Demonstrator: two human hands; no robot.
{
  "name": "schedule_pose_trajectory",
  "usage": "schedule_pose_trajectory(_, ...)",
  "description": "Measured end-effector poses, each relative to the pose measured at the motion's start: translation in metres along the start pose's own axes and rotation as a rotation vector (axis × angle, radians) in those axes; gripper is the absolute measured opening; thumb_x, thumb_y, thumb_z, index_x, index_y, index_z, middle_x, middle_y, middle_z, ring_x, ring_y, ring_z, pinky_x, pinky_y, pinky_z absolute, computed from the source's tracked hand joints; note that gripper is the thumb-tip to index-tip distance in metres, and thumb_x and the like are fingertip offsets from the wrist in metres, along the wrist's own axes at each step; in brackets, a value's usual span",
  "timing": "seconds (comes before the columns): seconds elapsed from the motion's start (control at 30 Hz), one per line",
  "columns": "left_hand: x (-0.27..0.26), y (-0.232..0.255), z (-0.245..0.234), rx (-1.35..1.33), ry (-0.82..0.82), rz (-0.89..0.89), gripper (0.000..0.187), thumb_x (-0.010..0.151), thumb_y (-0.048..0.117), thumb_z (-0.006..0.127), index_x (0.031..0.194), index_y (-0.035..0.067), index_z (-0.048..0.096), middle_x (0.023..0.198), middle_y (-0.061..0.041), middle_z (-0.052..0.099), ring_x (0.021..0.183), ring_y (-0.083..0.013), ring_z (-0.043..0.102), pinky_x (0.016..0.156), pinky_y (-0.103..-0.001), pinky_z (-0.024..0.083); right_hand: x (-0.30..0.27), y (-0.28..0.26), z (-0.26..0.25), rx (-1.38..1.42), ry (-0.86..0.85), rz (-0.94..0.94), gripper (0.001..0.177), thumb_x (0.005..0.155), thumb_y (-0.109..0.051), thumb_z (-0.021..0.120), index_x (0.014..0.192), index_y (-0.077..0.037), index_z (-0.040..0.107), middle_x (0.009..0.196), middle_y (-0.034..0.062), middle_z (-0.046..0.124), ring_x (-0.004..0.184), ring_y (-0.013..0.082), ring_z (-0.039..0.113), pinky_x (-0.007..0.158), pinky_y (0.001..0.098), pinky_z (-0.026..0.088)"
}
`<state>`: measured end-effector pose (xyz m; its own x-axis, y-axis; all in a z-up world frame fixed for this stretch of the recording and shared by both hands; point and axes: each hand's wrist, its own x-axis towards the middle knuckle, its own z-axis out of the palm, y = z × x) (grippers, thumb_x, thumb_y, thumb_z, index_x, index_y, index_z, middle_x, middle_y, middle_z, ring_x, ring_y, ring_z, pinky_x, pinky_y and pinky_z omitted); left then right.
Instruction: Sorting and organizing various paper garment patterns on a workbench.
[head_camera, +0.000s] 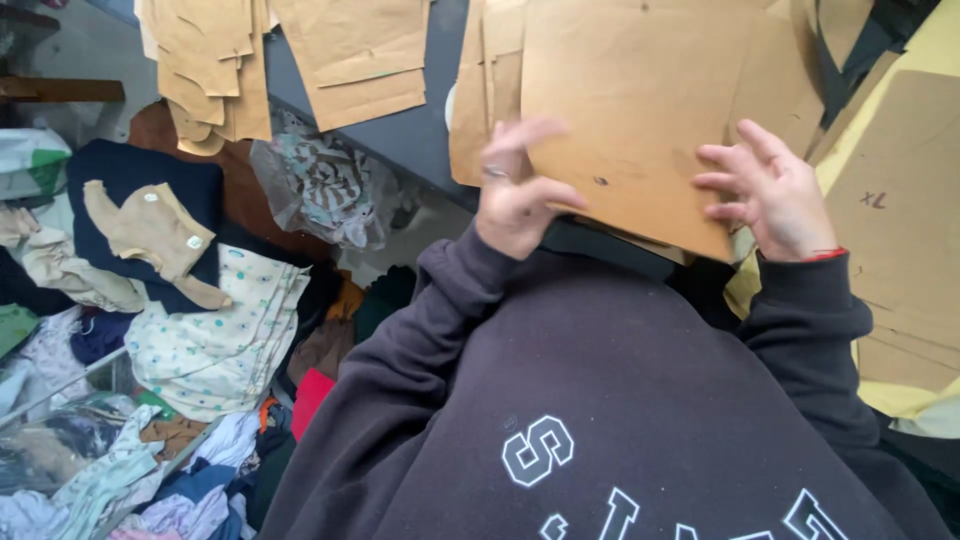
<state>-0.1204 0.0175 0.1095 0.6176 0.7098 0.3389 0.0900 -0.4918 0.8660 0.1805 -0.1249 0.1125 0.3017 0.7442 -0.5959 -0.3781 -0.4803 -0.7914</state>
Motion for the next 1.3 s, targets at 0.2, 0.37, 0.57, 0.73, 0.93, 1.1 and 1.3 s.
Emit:
schedule_pose_trajectory(0.2, -0.032, -0.059, 0.013, -0.801, 0.386, -0.451, 0.068, 0.107, 0.04, 0.072, 0.157, 0.015, 0.035, 0.157, -0.009, 0.032, 0.123, -0.0217, 0.024, 0.103, -0.037, 0.027, 0.011, 0.042, 0.005, -0.517, 0.177, -0.248, 0.047, 0.103, -0.003, 0.078, 0.147, 0.003, 0.065, 0.134, 0.0164, 0.064, 0.111, 0.0215, 0.066, 0.093, 0.0314, 0.057)
schedule_pose_trajectory(0.37, -0.007, -0.057, -0.02, -0.238, 0.271, -0.721, 0.083, 0.089, 0.003, 0.073, 0.166, 0.007, 0.043, 0.171, -0.02, 0.051, 0.158, -0.0307, 0.051, 0.127, -0.036, 0.044, -0.002, 0.033, 0.011, -0.53, 0.108, -0.206, 0.046, 0.103, -0.003, 0.076, 0.147, 0.003, 0.064, 0.142, 0.0194, 0.059, 0.121, 0.0271, 0.067, 0.099, 0.0358, 0.057)
schedule_pose_trajectory(0.57, -0.034, -0.227, -0.179, -0.178, 1.006, -0.431, 0.052, 0.102, -0.011, 0.07, 0.151, 0.007, 0.062, 0.151, -0.016, 0.069, 0.128, -0.0289, 0.076, 0.111, -0.039, 0.066, -0.011, 0.053, -0.033, -0.366, 0.158, -0.211, 0.044, 0.109, 0.004, 0.069, 0.151, 0.003, 0.058, 0.142, 0.0171, 0.066, 0.129, 0.0222, 0.066, 0.112, 0.0315, 0.055)
schedule_pose_trajectory(0.73, -0.063, -0.365, -0.266, 0.088, 1.115, -0.413, 0.085, 0.094, -0.026, 0.07, 0.163, 0.018, 0.047, 0.162, -0.021, 0.062, 0.139, -0.0385, 0.075, 0.115, -0.041, 0.065, -0.015, 0.068, -0.052, -0.444, 0.194, -0.227, 0.04, 0.108, 0.004, 0.07, 0.148, 0.003, 0.062, 0.137, 0.0158, 0.07, 0.118, 0.0206, 0.068, 0.102, 0.0304, 0.057)
schedule_pose_trajectory(0.93, 0.048, -0.112, -0.105, 0.55, 0.701, 0.008, 0.048, 0.07, -0.021, 0.053, 0.106, 0.005, 0.072, 0.113, -0.009, 0.068, 0.108, -0.028, 0.068, 0.111, -0.042, 0.054, -0.022, 0.069, -0.05, -0.424, 0.287, -0.202, 0.045, 0.106, 0.002, 0.07, 0.15, 0.002, 0.058, 0.135, 0.019, 0.062, 0.117, 0.0244, 0.063, 0.095, 0.0346, 0.059)
schedule_pose_trajectory(1.1, -0.008, -0.102, 0.028, 0.246, -0.016, -0.377, 0.039, 0.085, 0.02, 0.09, 0.119, 0.025, 0.071, 0.111, 0.005, 0.068, 0.092, -0.0137, 0.075, 0.081, -0.032, 0.061, -0.014, 0.095, -0.045, -0.35, 0.272, -0.156, 0.05, 0.106, -0.003, 0.078, 0.152, -0.003, 0.059, 0.133, 0.0188, 0.065, 0.109, 0.022, 0.07, 0.084, 0.0337, 0.064)
schedule_pose_trajectory(1.3, -0.017, -0.099, 0.06, 0.215, -0.357, -0.682, 0.073, 0.081, 0.022, 0.096, 0.141, 0.037, 0.057, 0.126, 0.006, 0.064, 0.103, -0.0222, 0.079, 0.097, -0.046, 0.063, -0.017, 0.096, -0.026, -0.373, 0.223, -0.122, 0.074, 0.094, -0.006, 0.092, 0.158, -0.005, 0.056, 0.124, 0.0182, 0.064, 0.102, 0.0201, 0.073, 0.087, 0.035, 0.066)
